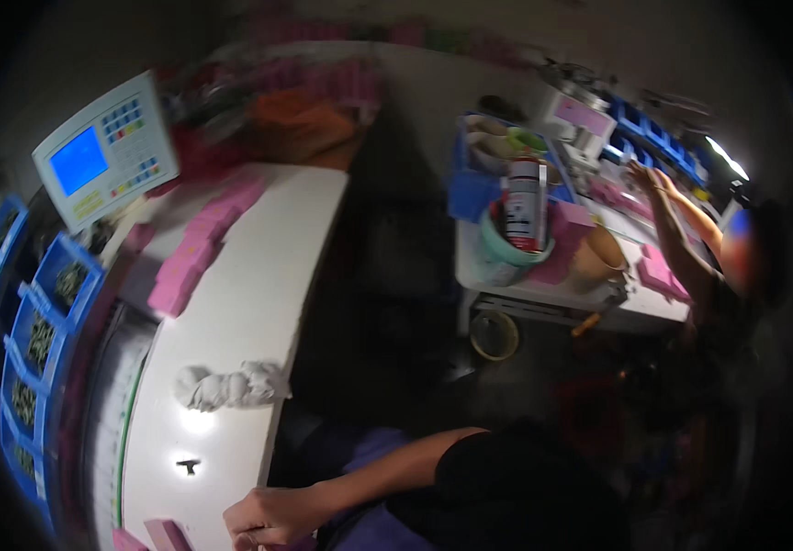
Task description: Manually assemble small decorative product components using molds and fasteners.
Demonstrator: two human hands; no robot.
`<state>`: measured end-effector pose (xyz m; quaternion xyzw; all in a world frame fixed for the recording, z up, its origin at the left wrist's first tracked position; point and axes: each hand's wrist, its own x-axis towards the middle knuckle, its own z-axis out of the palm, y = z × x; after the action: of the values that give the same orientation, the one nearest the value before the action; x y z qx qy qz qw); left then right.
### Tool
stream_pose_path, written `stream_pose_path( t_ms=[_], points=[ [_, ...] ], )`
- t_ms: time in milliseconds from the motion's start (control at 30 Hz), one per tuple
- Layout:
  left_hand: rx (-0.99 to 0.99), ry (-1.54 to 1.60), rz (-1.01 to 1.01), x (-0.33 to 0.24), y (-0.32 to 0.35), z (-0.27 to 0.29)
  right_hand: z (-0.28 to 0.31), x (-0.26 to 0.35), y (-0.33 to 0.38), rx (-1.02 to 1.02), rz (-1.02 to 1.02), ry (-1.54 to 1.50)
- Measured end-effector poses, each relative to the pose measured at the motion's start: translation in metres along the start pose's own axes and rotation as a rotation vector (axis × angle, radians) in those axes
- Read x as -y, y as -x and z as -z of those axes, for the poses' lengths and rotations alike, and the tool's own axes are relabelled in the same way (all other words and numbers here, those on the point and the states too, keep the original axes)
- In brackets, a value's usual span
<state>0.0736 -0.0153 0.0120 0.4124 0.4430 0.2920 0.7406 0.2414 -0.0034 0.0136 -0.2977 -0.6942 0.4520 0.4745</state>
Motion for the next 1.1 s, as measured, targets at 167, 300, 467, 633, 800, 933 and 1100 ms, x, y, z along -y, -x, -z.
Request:
stream_pose_path(
  t_ms=[167,300,467,633,800,933,1100],
  points=[
    [0.044,0.156,0.070,0.011,0.019,0.017,-0.011,0.002,-0.007,-0.163,0.229,0.200],
    [0.251,0.137,0.193,-0.003,0.030,0.033,-0.014,0.007,-0.022,-0.067,0.248,0.091],
    [-0.230,-0.556,-0.328,-0.017,0.041,0.029,-0.035,0.011,-0.045,-0.099,0.033,0.259],
    [-0.307,0.100,-0.368,-0.012,0.028,0.063,-0.015,-0.004,-0.060,-0.186,-0.094,0.108],
    [-0.511,-0.018,-0.495,-0.011,0.035,0.095,0.024,-0.036,-0.065,-0.285,-0.035,0.819],
    [-0.574,-0.170,-0.511,-0.011,0.044,0.104,0.026,-0.054,-0.065,-0.149,-0.039,0.813],
    [-0.802,-0.380,-0.386,-0.017,0.062,0.125,0.023,-0.059,-0.071,-0.125,0.004,0.841]
  ],
)
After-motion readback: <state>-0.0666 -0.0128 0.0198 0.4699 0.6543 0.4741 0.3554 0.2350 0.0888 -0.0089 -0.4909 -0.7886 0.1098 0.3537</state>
